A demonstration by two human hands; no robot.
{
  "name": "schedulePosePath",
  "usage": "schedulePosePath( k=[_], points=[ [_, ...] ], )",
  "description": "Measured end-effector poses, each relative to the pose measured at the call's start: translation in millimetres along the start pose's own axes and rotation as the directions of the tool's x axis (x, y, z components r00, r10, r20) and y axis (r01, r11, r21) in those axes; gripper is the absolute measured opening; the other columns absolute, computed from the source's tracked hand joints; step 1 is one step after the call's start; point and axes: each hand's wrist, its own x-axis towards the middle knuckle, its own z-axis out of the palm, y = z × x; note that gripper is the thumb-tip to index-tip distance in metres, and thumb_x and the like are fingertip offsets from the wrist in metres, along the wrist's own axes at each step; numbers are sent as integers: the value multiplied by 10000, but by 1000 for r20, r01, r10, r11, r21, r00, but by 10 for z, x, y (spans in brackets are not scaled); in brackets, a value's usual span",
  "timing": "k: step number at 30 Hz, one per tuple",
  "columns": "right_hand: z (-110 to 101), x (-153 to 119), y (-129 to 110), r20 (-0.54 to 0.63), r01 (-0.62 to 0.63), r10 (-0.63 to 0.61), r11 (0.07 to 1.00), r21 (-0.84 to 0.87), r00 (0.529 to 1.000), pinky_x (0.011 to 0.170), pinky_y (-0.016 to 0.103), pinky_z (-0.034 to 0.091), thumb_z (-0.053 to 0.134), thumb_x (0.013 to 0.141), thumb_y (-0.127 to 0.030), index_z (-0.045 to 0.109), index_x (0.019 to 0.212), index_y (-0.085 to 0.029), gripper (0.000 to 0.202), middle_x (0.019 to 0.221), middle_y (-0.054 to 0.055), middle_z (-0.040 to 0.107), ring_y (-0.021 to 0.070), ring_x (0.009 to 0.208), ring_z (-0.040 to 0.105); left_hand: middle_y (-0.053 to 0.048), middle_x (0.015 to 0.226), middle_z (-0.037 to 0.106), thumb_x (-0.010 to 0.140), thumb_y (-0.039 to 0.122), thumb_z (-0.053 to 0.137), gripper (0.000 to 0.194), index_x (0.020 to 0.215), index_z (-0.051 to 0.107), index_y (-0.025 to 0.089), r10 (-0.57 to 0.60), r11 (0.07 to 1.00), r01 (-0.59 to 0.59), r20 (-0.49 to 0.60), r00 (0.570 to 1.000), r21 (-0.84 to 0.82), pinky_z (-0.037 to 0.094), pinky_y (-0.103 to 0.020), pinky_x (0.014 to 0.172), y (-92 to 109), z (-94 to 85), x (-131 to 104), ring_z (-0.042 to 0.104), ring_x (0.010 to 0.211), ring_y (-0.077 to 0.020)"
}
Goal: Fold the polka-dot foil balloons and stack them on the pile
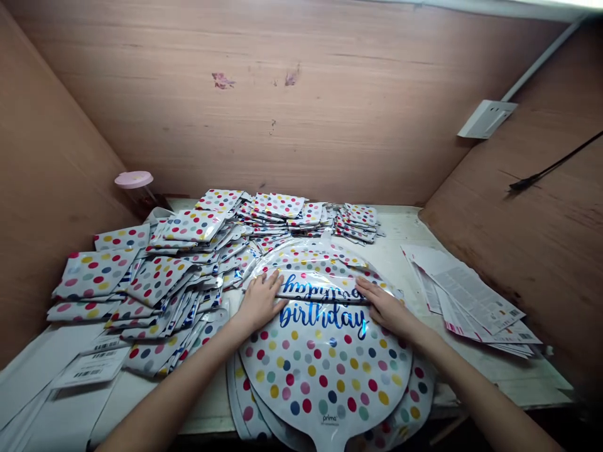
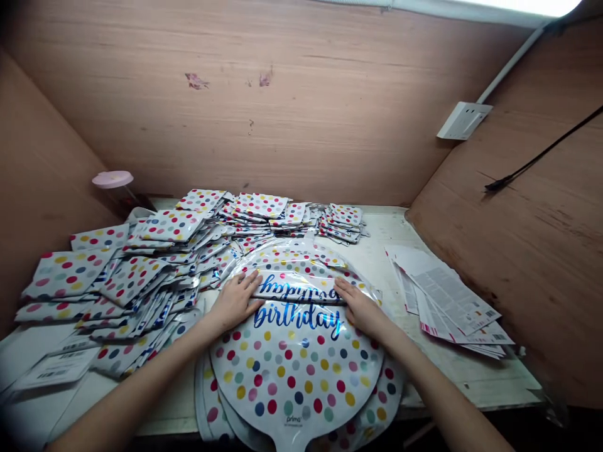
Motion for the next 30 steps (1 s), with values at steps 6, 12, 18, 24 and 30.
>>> schedulePosePath(
  k=[6,12,18,24,30],
  points=[
    [-152,-97,359,-119,89,-75,990,113,990,1042,410,441,413,862,-117,568,1276,-193,449,1336,103,557,217,1243,512,-83,1276,610,740,30,433,520,1192,640,178,83,981,-90,-46,995,-173,454,-390,1011,-478,-86,59,570,1147,-226],
    [-206,-150,384,-307,169,-138,982,80,942,1004,420,479,429,899,-159,626,1165,-209,334,1311,101,579,222,1236,521,-35,1122,697,818,133,380,375,1015,695,185,87,937,-157,-228,970,-311,481,-316,993,-786,-279,82,639,1064,-163],
    [-1163,328,310,-545,65,-68,998,-26,836,945,476,512,446,923,-235,665,947,-195,224,1122,119,675,249,1083,616,-24,1045,718,847,250,413,347,1022,684,122,-52,963,-93,-514,856,-251,510,-372,962,-629,-1330,648,655,988,-176],
    [-1666,-325,-252,-403,268,-349,932,-244,846,1114,455,384,569,878,-115,586,1223,-284,384,1412,7,495,254,1323,427,126,1220,634,861,215,482,385,1185,619,370,300,932,-364,-555,775,-3,388,-417,1124,-554,-2007,-174,534,1228,-187],
    [-535,-895,-567,205,248,-299,938,242,932,1125,391,339,441,953,-176,524,1318,-277,388,1438,41,455,184,1373,332,38,1306,589,854,65,436,577,1338,497,373,555,814,-550,-32,831,-186,421,-322,1081,-525,-953,-1233,555,1212,-158]
  ],
)
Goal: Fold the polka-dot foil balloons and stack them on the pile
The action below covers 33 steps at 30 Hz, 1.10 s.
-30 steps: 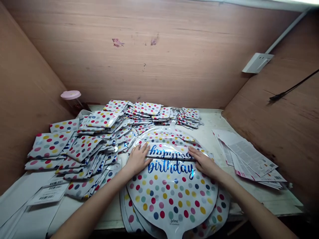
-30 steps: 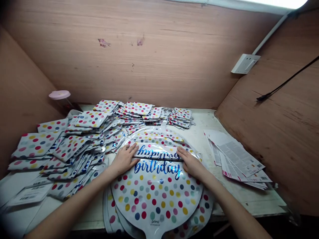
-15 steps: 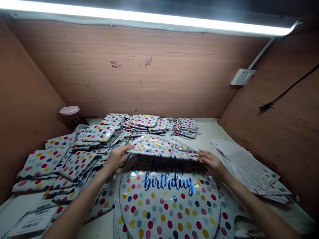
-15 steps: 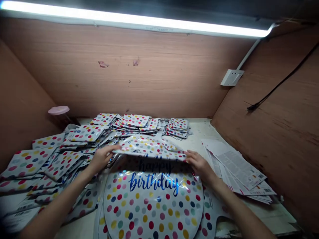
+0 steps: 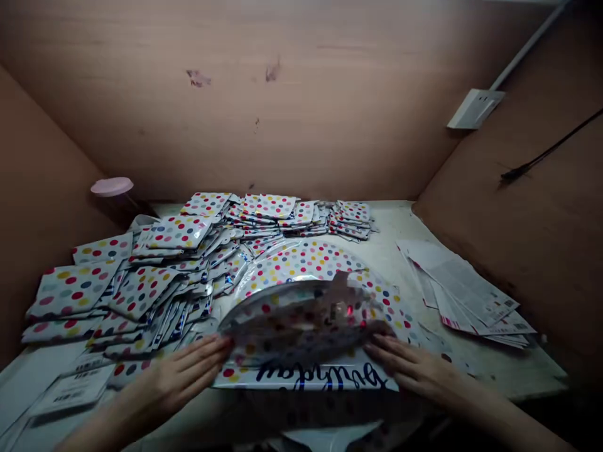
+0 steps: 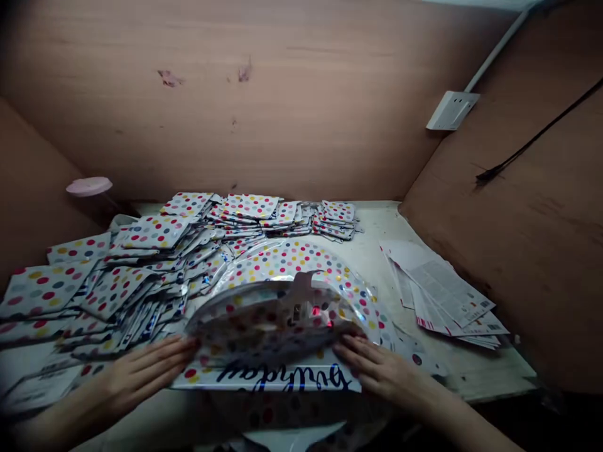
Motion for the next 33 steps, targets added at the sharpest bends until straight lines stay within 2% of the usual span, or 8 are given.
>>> schedulePosePath(
  k=[4,10,16,20,23,26,29,33],
  points=[
    [124,-14,-24,60,-156,145,913,377,988,1097,473,328,528,890,-291,648,1055,-217,217,1401,130,493,270,1383,316,-44,1325,579,818,135,510,367,1131,630,284,-154,931,188,132,979,-312,375,-421,1100,93,469,-166,456,1307,-221],
    [63,-149,160,11,-341,430,700,627,903,972,462,426,573,826,-441,588,854,-205,238,1118,145,668,343,1172,542,-84,1206,657,859,273,498,224,1005,663,230,-413,735,399,104,905,-549,405,-427,1061,109,684,-266,539,1229,-251],
    [220,178,381,-279,-480,706,668,569,651,757,326,472,432,883,-560,543,889,-229,350,847,43,634,237,825,599,-60,830,698,904,473,423,324,945,579,192,-858,497,684,-182,481,-535,549,-324,694,72,776,139,678,802,-241],
    [259,483,380,-409,-749,780,601,280,473,665,337,427,319,934,-466,496,920,-229,296,762,62,627,263,729,615,-84,749,661,930,400,364,322,1008,555,153,-904,424,858,-200,378,-290,516,-357,621,-26,818,427,655,695,-269],
    [271,628,381,-368,-862,820,500,84,440,624,319,404,268,968,-389,497,975,-205,294,760,93,640,267,713,634,-206,1005,651,940,357,362,453,1269,483,71,-898,333,942,-322,301,-49,505,-492,758,61,871,626,643,901,-352],
    [266,723,411,-300,-901,861,434,7,412,598,292,400,283,985,-350,499,1017,-187,272,787,100,655,254,731,649,-163,1444,397,954,408,371,537,1449,342,204,-736,539,837,-428,525,99,296,-564,1075,349,996,958,372,1329,-351],
    [229,766,435,-298,-918,875,397,-12,382,600,296,419,330,978,-326,520,1025,-169,251,809,110,662,259,753,657,-10,1573,183,911,581,396,652,1493,211,354,-529,839,536,-89,844,99,124,-555,1155,607,1164,1340,124,1438,-331],
    [143,665,353,-402,-929,843,364,-64,357,711,391,476,355,967,-324,534,1115,-121,308,997,185,658,297,859,656,-24,1595,41,788,778,390,843,1495,179,372,-471,880,474,157,868,20,-27,-717,1055,608,1279,1553,-30,1404,-484]
  ],
)
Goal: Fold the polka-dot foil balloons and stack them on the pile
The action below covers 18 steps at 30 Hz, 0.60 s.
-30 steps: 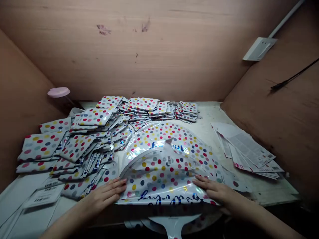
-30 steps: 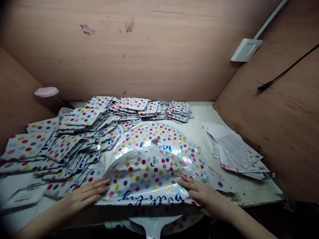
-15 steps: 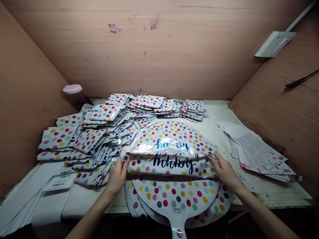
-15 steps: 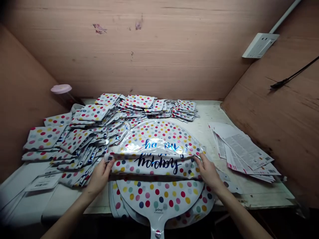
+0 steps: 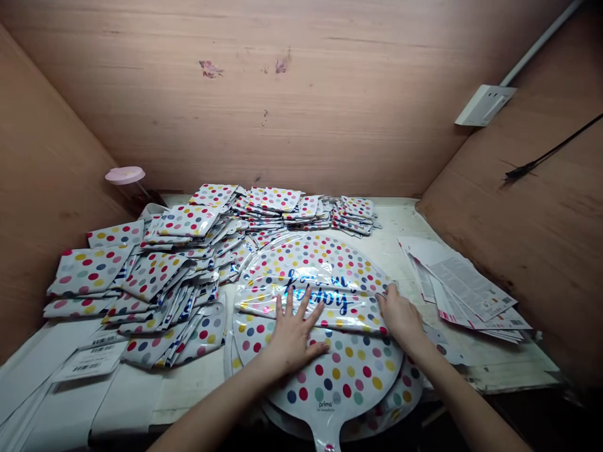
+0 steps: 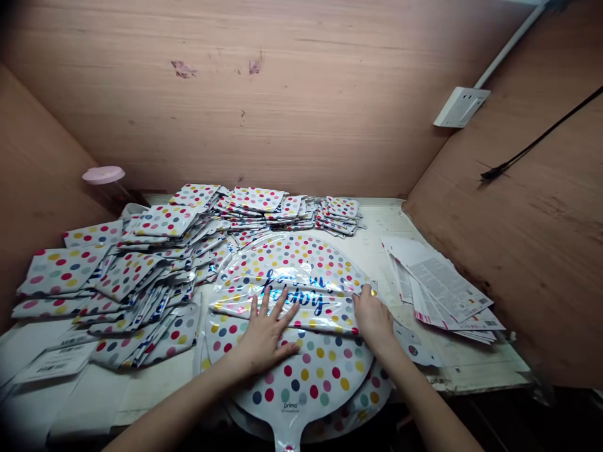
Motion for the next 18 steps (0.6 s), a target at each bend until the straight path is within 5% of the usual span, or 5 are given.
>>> schedulePosePath(
  k=[2,5,7,11,18],
  points=[
    [-37,-113,50,-139,277,-281,960,-49,950,858,470,462,406,946,-338,544,1169,-118,343,1169,208,608,323,1022,612,-23,1596,28,785,781,388,815,1482,206,400,12,1000,-12,20,1000,-21,-41,-742,1024,-67,-13,19,-34,1391,-510],
    [34,-338,32,-224,770,-793,606,-200,567,995,492,416,509,876,-240,595,1175,-120,333,1290,173,566,332,1199,512,-38,1591,87,758,771,454,815,1458,301,383,39,999,-39,1,999,-20,1,-732,1039,-59,-56,22,9,1392,-510],
    [124,-515,-69,-249,817,-863,499,-289,439,933,469,478,487,826,-74,629,1130,-73,336,1259,191,592,333,1168,541,-91,1567,191,760,728,507,792,1414,419,289,-12,1000,13,-61,998,25,65,-688,1076,65,-54,37,78,1396,-485],
    [116,-913,-351,-347,815,-793,567,-120,501,743,391,561,453,801,-8,689,924,-86,277,1010,174,700,272,893,663,-183,1399,464,880,404,539,552,1379,463,179,-90,984,112,-158,983,138,345,-578,1013,297,76,52,411,1271,-406],
    [-30,-861,-349,-152,838,-888,337,430,435,1019,349,457,407,893,-88,572,1233,-176,388,1292,114,589,189,1238,513,-79,1308,566,949,230,494,320,1257,557,288,583,812,-570,-201,787,126,374,-429,1055,-208,82,-237,460,1272,-239]
  ],
)
